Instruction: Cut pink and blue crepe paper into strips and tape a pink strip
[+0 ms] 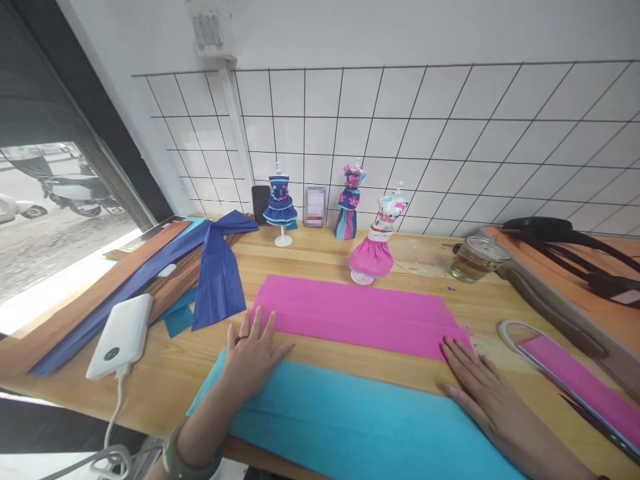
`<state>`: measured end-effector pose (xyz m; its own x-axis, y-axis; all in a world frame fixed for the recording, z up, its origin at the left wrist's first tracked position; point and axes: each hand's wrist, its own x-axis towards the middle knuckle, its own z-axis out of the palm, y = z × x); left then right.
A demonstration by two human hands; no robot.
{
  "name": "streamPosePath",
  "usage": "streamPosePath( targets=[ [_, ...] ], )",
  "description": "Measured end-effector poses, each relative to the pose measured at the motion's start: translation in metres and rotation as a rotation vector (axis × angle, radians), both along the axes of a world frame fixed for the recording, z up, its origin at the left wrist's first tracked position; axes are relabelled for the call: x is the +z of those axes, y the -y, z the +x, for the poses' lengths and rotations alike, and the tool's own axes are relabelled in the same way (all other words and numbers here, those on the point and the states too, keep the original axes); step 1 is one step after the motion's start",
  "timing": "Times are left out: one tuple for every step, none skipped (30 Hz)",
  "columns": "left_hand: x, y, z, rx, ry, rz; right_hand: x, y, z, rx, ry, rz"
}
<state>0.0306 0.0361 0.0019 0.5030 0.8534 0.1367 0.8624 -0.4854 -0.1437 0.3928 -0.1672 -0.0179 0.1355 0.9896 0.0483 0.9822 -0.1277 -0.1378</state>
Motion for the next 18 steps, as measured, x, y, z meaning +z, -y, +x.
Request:
streamPosePath(
  targets=[
    [0.001,0.000,-0.001,0.001,-0.009,0.009,0.001,0.000,-0.001,0.002,-0.009,0.000],
    [0.002,0.000,-0.002,-0.002,-0.014,0.018,0.002,-0.001,-0.002,0.004,-0.017,-0.001],
    [0.004,0.000,-0.002,-0.009,-0.013,0.029,0.004,-0.001,-0.002,0.001,-0.025,-0.006],
    [0.005,0.000,-0.002,-0.019,-0.005,0.045,0.006,-0.002,-0.003,-0.003,-0.033,-0.014],
    [0.008,-0.001,-0.001,-0.033,0.007,0.060,0.010,-0.002,-0.003,-0.009,-0.043,-0.023],
    [0.010,-0.001,0.001,-0.049,0.022,0.074,0.015,-0.003,-0.003,-0.014,-0.056,-0.031],
    [0.012,-0.002,0.003,-0.063,0.036,0.086,0.020,-0.005,-0.002,-0.017,-0.072,-0.038],
    [0.014,-0.003,0.007,-0.074,0.050,0.098,0.026,-0.006,-0.002,-0.017,-0.088,-0.040],
    [0.016,-0.003,0.012,-0.083,0.063,0.108,0.032,-0.009,-0.003,-0.020,-0.100,-0.036],
    [0.017,-0.003,0.018,-0.094,0.073,0.116,0.039,-0.012,-0.005,-0.025,-0.104,-0.029],
    [0.018,-0.001,0.025,-0.113,0.081,0.120,0.044,-0.016,-0.010,-0.031,-0.096,-0.014],
    [0.018,0.001,0.034,-0.144,0.089,0.119,0.050,-0.022,-0.016,-0.028,-0.081,0.001],
    [0.019,0.005,0.043,-0.183,0.095,0.112,0.054,-0.028,-0.025,-0.013,-0.072,0.008],
    [0.018,0.009,0.053,-0.229,0.100,0.101,0.057,-0.034,-0.036,0.017,-0.081,0.016],
    [0.018,0.014,0.063,-0.277,0.107,0.089,0.058,-0.042,-0.049,0.074,-0.100,0.022],
    [0.017,0.019,0.072,-0.322,0.117,0.075,0.058,-0.049,-0.063,0.139,-0.118,0.029],
    [0.016,0.024,0.080,-0.368,0.128,0.055,0.057,-0.056,-0.076,0.202,-0.137,0.029],
    [0.014,0.028,0.086,-0.408,0.135,0.032,0.055,-0.063,-0.087,0.254,-0.151,0.020]
  ],
)
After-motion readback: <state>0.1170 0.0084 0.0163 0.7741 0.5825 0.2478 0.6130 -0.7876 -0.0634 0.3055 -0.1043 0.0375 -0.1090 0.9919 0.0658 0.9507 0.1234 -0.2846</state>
